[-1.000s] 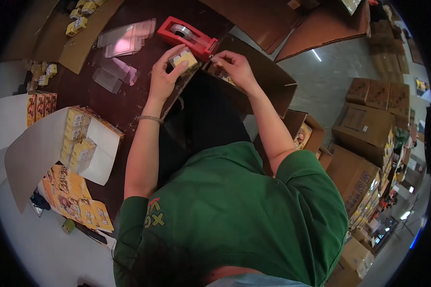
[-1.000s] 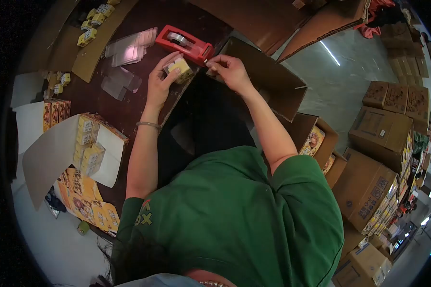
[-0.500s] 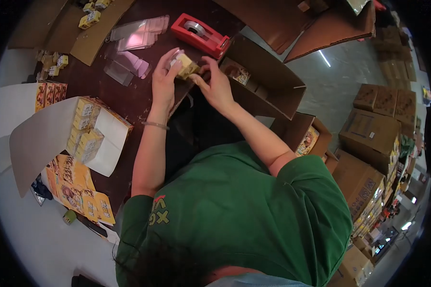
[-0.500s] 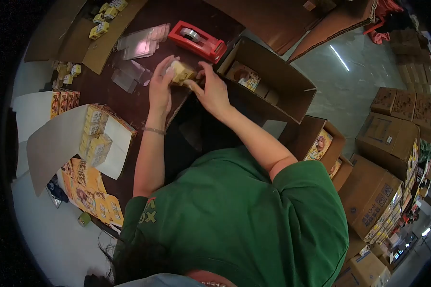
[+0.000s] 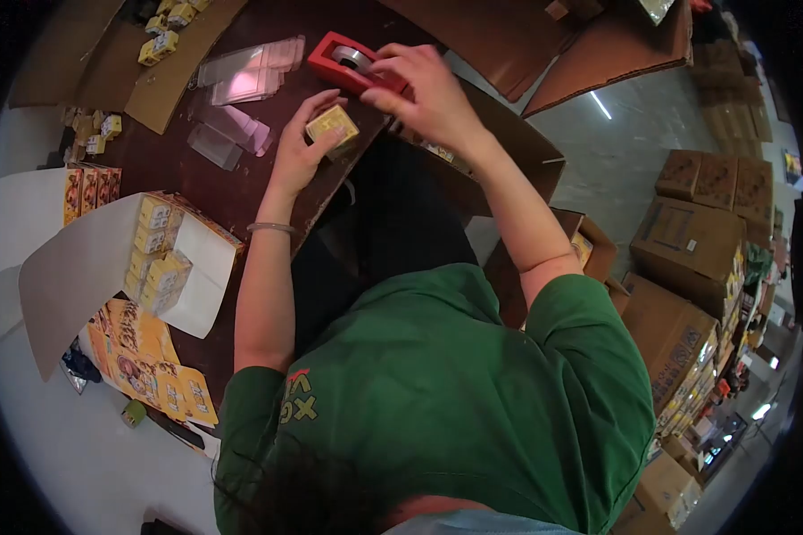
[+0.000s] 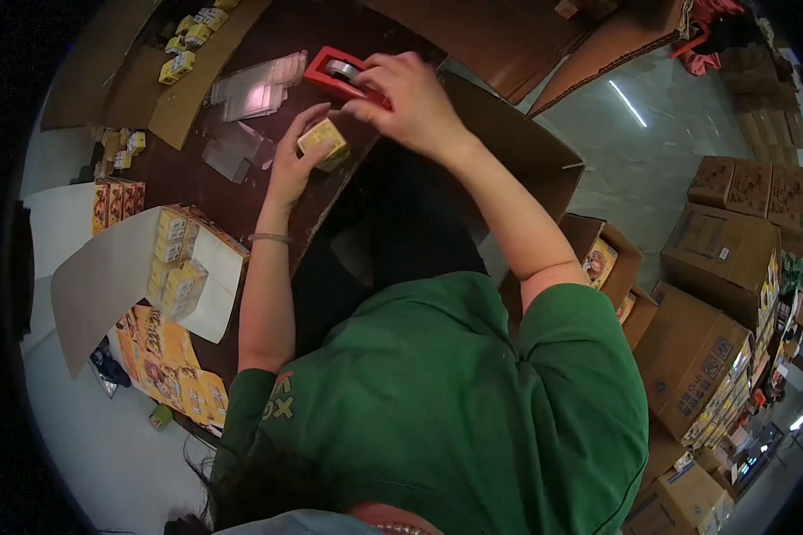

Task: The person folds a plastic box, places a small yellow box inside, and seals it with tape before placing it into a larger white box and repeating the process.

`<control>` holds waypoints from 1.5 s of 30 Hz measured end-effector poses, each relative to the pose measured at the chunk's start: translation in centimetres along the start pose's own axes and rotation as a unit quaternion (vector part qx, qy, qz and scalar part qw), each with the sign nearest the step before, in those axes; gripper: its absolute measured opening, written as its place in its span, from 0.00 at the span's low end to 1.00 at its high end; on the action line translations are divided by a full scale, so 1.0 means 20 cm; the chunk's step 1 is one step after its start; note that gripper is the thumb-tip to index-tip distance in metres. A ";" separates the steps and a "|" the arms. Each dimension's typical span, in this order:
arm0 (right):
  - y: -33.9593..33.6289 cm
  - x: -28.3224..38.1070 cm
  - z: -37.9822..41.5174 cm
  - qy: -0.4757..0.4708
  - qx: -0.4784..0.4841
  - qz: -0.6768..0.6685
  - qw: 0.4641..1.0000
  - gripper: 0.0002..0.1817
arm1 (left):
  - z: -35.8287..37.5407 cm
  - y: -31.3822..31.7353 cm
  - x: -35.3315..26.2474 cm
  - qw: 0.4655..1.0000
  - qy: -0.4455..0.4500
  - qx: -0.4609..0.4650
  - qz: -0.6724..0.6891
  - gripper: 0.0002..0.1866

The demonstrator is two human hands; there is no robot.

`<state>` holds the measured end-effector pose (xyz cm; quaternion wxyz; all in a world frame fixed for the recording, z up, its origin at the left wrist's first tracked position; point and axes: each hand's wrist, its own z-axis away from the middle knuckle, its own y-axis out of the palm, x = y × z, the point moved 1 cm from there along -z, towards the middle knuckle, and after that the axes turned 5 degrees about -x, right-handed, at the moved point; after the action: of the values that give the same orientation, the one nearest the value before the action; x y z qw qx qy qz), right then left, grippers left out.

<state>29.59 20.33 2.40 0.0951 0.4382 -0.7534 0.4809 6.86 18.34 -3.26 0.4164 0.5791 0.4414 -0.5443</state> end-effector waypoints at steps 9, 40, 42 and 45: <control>0.01 -0.20 0.07 0.137 -0.014 -0.060 0.989 0.11 | -0.12 0.16 -0.02 0.998 0.002 0.049 -0.043 0.22; 0.43 0.32 0.39 -0.140 0.036 -0.099 0.985 0.43 | 0.37 -0.06 0.04 0.773 -0.282 -0.157 0.546 0.22; 0.41 0.43 0.28 -0.055 0.082 -0.226 0.969 0.38 | 0.58 -0.12 -0.09 0.779 -0.201 -0.111 0.583 0.25; 0.49 0.63 0.07 0.070 0.163 -0.366 0.913 0.32 | 0.93 -0.24 -0.14 0.914 -0.094 -0.388 0.077 0.20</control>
<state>14.98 13.50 2.49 0.2440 0.6582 -0.4424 0.5581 -2.77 1.49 -1.56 0.6883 0.3505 0.5307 -0.3488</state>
